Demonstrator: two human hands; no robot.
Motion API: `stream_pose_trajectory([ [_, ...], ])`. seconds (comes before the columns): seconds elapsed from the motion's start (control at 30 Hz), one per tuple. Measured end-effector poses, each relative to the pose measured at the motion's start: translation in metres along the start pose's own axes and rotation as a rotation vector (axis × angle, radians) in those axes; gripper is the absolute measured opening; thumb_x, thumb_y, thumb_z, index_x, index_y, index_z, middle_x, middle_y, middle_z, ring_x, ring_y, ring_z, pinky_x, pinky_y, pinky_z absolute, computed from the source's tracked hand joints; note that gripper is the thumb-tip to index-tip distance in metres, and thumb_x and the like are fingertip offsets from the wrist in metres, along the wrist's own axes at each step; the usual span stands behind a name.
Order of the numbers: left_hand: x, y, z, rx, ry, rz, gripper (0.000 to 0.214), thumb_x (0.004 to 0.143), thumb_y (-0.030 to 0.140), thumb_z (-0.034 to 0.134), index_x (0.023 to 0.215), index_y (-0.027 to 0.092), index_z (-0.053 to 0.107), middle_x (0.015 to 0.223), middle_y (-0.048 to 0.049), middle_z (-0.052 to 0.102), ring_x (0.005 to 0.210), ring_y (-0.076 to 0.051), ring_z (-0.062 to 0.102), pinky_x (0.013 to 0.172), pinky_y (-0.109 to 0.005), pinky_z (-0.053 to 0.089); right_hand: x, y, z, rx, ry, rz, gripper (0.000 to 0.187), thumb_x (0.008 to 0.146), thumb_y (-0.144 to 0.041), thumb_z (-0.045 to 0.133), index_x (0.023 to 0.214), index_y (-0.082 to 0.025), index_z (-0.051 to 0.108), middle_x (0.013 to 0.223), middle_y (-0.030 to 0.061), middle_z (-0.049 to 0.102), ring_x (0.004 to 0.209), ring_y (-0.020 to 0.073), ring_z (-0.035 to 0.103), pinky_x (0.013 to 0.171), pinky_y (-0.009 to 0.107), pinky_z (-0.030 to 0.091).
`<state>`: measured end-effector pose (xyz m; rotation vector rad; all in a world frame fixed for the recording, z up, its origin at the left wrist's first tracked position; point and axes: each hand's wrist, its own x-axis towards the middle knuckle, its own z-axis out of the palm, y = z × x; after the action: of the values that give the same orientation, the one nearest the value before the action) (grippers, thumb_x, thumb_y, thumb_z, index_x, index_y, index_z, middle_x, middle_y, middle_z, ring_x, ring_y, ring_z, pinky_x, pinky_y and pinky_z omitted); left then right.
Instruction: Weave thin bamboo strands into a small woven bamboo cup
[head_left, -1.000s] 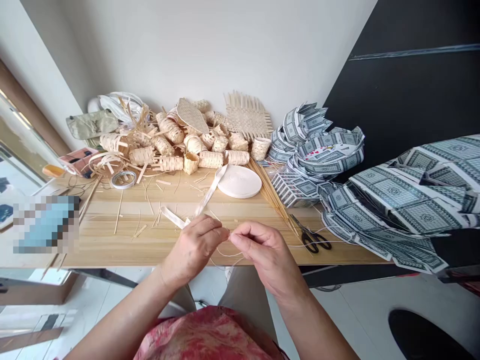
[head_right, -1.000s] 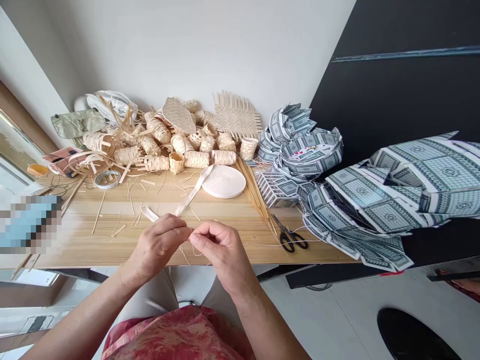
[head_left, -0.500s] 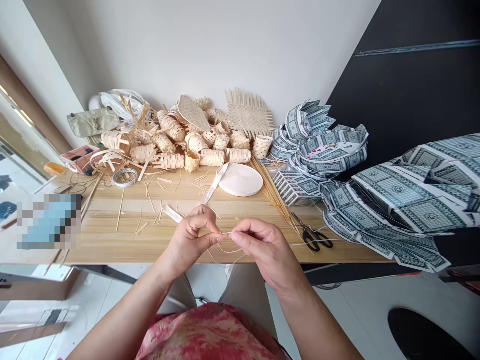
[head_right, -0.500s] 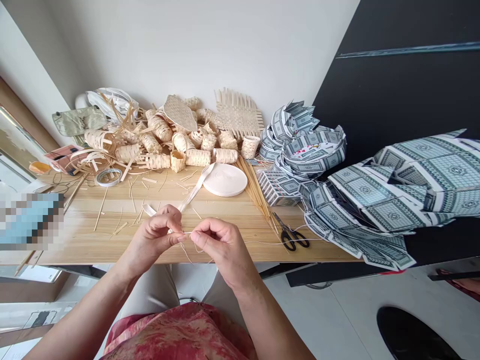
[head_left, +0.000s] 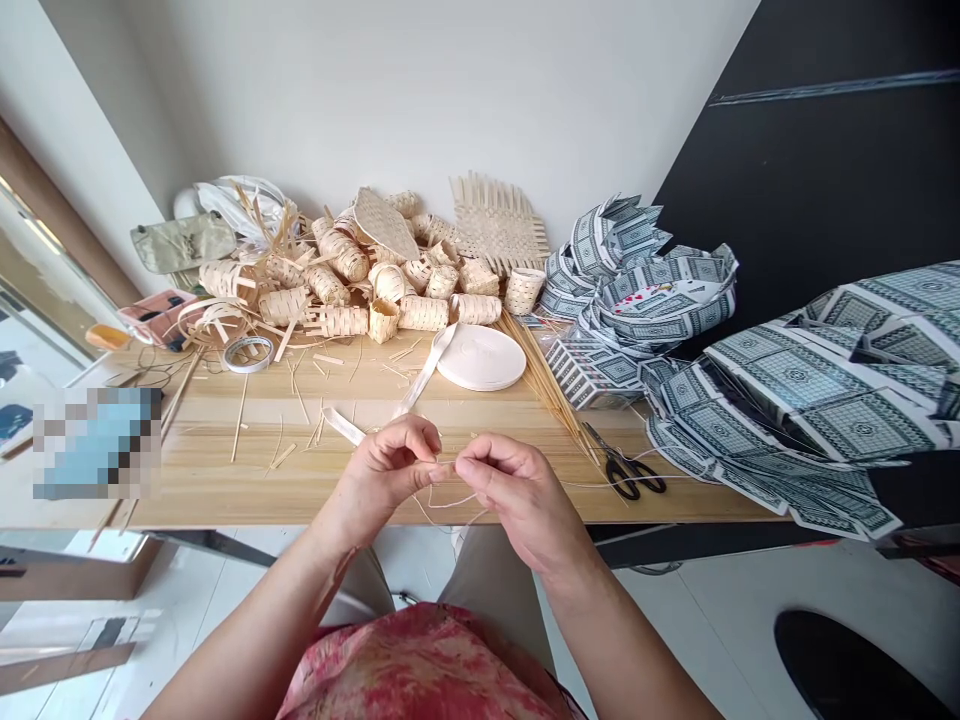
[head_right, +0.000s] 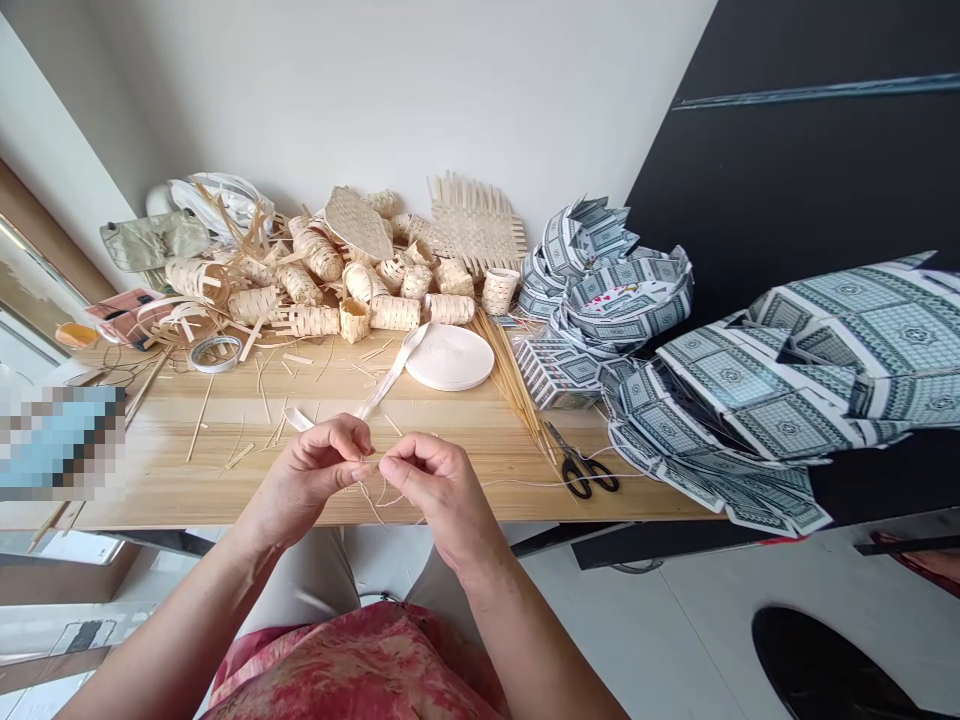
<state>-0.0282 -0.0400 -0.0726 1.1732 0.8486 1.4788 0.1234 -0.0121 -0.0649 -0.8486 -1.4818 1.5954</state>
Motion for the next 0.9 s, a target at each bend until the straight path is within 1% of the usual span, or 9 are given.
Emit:
stream_pose_trajectory([
  [0.13,-0.001,0.000,0.001,-0.066,0.028,-0.052,0.023,0.062,0.019,0.077,0.057,0.014,0.055,0.076,-0.0005,0.055,0.073,-0.010,0.051,0.069,-0.022,0.041,0.000,0.002,0.001,0.040,-0.010,0.036,0.027,0.072,-0.035,0.062,0.057,-0.017,0.049,0.052,-0.0062,0.028,0.049,0.0075,0.020,0.047,0.024,0.016],
  [0.3,-0.004,-0.002,0.001,-0.126,0.026,-0.087,0.022,0.064,0.017,0.076,0.060,0.014,0.054,0.077,0.0003,0.059,0.073,-0.009,0.053,0.071,-0.022,0.042,0.001,0.006,0.005,0.078,-0.020,0.084,0.023,0.070,-0.035,0.062,0.059,-0.017,0.051,0.049,-0.0070,0.029,0.047,0.0067,0.020,0.046,0.024,0.014],
  [0.4,-0.006,-0.001,0.001,-0.124,0.034,-0.089,0.023,0.065,0.017,0.075,0.061,0.015,0.053,0.072,0.0011,0.058,0.068,-0.008,0.052,0.067,-0.020,0.042,0.001,0.006,0.007,0.111,-0.028,0.121,0.022,0.068,-0.033,0.063,0.058,-0.017,0.051,0.049,-0.0072,0.030,0.046,0.0062,0.020,0.045,0.024,0.013],
  [0.5,-0.007,-0.001,-0.002,-0.076,0.057,-0.074,0.024,0.065,0.017,0.076,0.060,0.015,0.052,0.067,0.0021,0.056,0.064,-0.008,0.050,0.063,-0.019,0.041,0.000,0.005,0.008,0.129,-0.055,0.141,0.023,0.068,-0.031,0.063,0.057,-0.016,0.050,0.050,-0.0072,0.031,0.046,0.0057,0.019,0.044,0.024,0.013],
  [0.63,-0.006,-0.001,-0.007,0.087,0.075,-0.006,0.027,0.064,0.019,0.076,0.059,0.015,0.050,0.064,0.0019,0.055,0.061,-0.009,0.049,0.058,-0.019,0.040,-0.002,0.005,0.007,0.126,-0.071,0.131,0.021,0.068,-0.030,0.061,0.056,-0.016,0.049,0.049,-0.0075,0.030,0.046,0.0056,0.018,0.044,0.024,0.012],
  [0.7,-0.006,-0.002,-0.010,0.216,0.085,0.052,0.020,0.065,0.018,0.075,0.065,0.017,0.054,0.062,0.0027,0.055,0.058,-0.009,0.049,0.057,-0.019,0.040,-0.002,0.004,0.006,0.101,-0.064,0.115,0.021,0.068,-0.029,0.061,0.057,-0.016,0.050,0.049,-0.0071,0.031,0.046,0.0057,0.019,0.044,0.024,0.013],
  [0.77,-0.007,-0.002,-0.013,0.397,0.062,0.135,0.013,0.069,0.015,0.070,0.078,0.019,0.063,0.061,0.0030,0.055,0.057,-0.009,0.051,0.057,-0.019,0.040,-0.002,0.004,0.004,0.073,-0.058,0.096,0.020,0.069,-0.029,0.061,0.057,-0.016,0.051,0.050,-0.0066,0.033,0.047,0.0058,0.020,0.044,0.024,0.013],
  [0.83,-0.007,-0.002,-0.015,0.587,0.012,0.254,0.016,0.075,0.014,0.063,0.087,0.022,0.069,0.061,0.0022,0.054,0.056,-0.009,0.051,0.055,-0.019,0.039,-0.002,0.002,0.002,0.054,-0.056,0.082,0.020,0.069,-0.030,0.061,0.057,-0.016,0.051,0.051,-0.0062,0.034,0.047,0.0058,0.020,0.044,0.024,0.013],
  [0.9,-0.008,-0.003,-0.018,0.724,0.006,0.354,0.018,0.079,0.014,0.057,0.085,0.023,0.071,0.060,0.0013,0.052,0.055,-0.009,0.050,0.052,-0.018,0.038,-0.002,0.000,-0.001,0.051,-0.048,0.071,0.021,0.069,-0.030,0.061,0.057,-0.016,0.051,0.051,-0.0060,0.034,0.047,0.0057,0.020,0.044,0.023,0.013],
])
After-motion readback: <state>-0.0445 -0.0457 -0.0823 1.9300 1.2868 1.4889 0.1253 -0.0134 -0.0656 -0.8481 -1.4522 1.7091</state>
